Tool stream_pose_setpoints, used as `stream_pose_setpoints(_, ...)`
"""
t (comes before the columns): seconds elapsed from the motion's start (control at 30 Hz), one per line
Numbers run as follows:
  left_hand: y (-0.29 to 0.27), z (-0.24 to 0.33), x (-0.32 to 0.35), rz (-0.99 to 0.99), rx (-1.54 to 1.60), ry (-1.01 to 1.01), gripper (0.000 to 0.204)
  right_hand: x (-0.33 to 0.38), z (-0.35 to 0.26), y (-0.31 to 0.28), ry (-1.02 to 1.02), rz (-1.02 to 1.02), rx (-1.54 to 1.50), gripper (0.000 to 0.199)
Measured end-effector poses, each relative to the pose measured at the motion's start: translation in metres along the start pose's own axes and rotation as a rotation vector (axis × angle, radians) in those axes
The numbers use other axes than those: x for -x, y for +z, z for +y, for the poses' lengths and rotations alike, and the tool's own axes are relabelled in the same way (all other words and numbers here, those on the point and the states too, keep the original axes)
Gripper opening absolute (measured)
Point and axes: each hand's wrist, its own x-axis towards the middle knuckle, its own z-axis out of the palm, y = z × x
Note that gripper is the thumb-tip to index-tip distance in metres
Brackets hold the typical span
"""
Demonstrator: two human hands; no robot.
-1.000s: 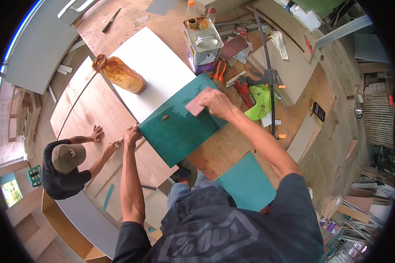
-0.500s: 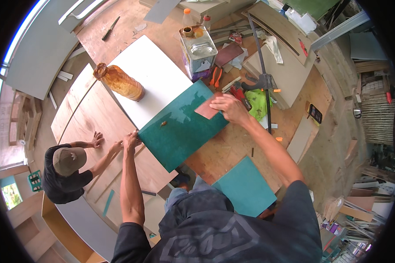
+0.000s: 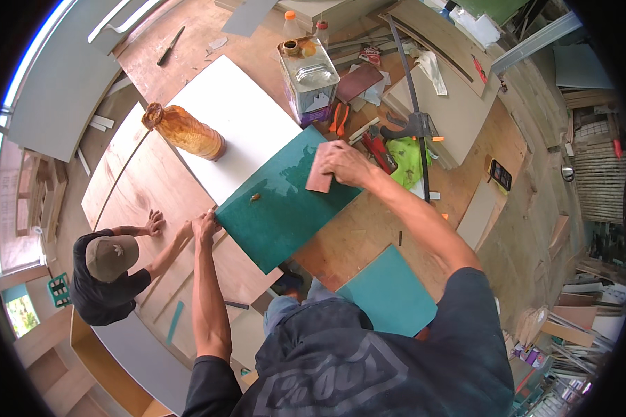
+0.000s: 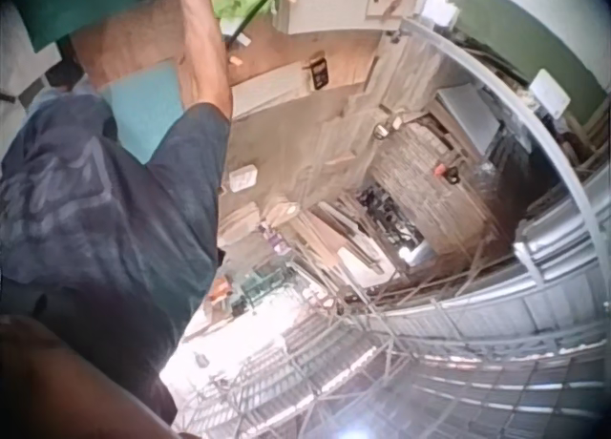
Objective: The person applies adhesive from a bottle onto two green panels and then uses a small wooden block to spread the adhesive evenly across the surfaces.
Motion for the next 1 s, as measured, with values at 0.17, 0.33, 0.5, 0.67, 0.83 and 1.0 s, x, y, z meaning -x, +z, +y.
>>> stream_pose_setpoints(0.17,0.019,0.010,0.007,0.022,-0.036,0.022,0.028,0.096,0.006,-0.019,0.072,-0.053,0.016,0.024)
stream_pose_setpoints(0.33,0.020,0.016,0.018,0.033,-0.071,0.060,0.033,0.141,-0.010,-0.057,0.133,-0.144,-0.061,0.035)
stream_pose_setpoints(0.5,0.014,0.008,0.029,0.036,-0.014,0.033,0.029,0.115,-0.040,-0.095,0.359,0.168,-0.333,0.032)
stream_pose_setpoints(0.67,-0.012,-0.052,0.052,0.019,0.170,-0.012,0.027,0.099,-0.093,-0.090,0.920,0.436,-1.000,0.015)
stream_pose_setpoints(0.83,-0.005,-0.115,0.113,0.062,0.297,-0.045,0.027,0.129,-0.162,0.009,1.180,0.748,-1.600,0.012)
stream_pose_setpoints(1.0,0.036,-0.167,0.177,0.120,0.467,-0.195,0.034,0.120,-0.226,0.029,1.281,0.718,-1.873,0.018)
